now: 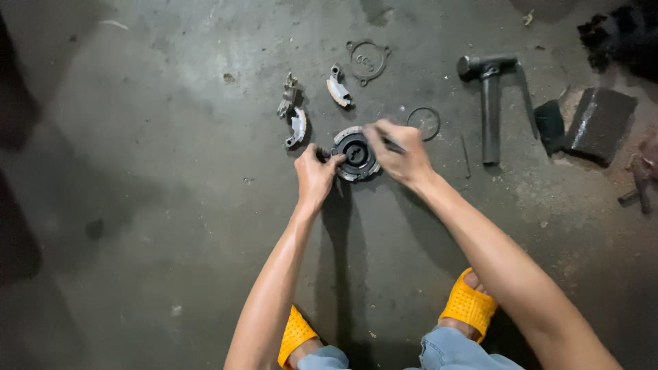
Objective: The person disassembles a mechanical part on the floor, then walks to a grinding machine to smooth a metal ring. After grinding, the person returns to the floor and reassembles the parts.
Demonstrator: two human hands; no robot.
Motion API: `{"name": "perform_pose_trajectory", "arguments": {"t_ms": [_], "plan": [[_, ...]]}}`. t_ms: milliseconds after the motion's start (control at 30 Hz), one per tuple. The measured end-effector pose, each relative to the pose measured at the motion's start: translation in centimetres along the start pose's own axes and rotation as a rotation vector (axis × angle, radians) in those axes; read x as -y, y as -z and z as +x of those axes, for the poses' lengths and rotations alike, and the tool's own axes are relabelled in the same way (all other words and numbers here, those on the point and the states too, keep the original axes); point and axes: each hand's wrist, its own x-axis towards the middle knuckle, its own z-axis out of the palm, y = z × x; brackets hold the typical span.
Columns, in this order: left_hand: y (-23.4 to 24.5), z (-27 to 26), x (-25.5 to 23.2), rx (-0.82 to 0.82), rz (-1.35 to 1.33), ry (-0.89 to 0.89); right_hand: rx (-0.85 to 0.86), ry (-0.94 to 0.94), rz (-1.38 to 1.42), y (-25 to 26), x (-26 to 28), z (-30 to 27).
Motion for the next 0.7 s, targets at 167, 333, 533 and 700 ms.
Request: {"name": "perform_pose_trajectory", "arguments": {"t_ms": [167, 333, 533, 700], "plan": [[0.2, -0.3, 0.6, 0.013, 0.009, 0.016, 0.204, -0.407, -0.29, 2.7, -3.9, -1.4], [-0.2, 0.2, 0.6, 0.026, 0.056, 0.035, 0.577, -0.675, -0.489, 5.7, -4.8, -2.9], [-0.1, -0.2, 0.4, -0.005, 0.046, 0.026, -0.056, -0.15, -0.656, 5.1, -14.6, 1.8], [0.0, -0.8, -0.4, -0.009, 0.03, 0.008, 0.169, 0.136, -1.002, 4.7, -16.8, 5.1]]}}
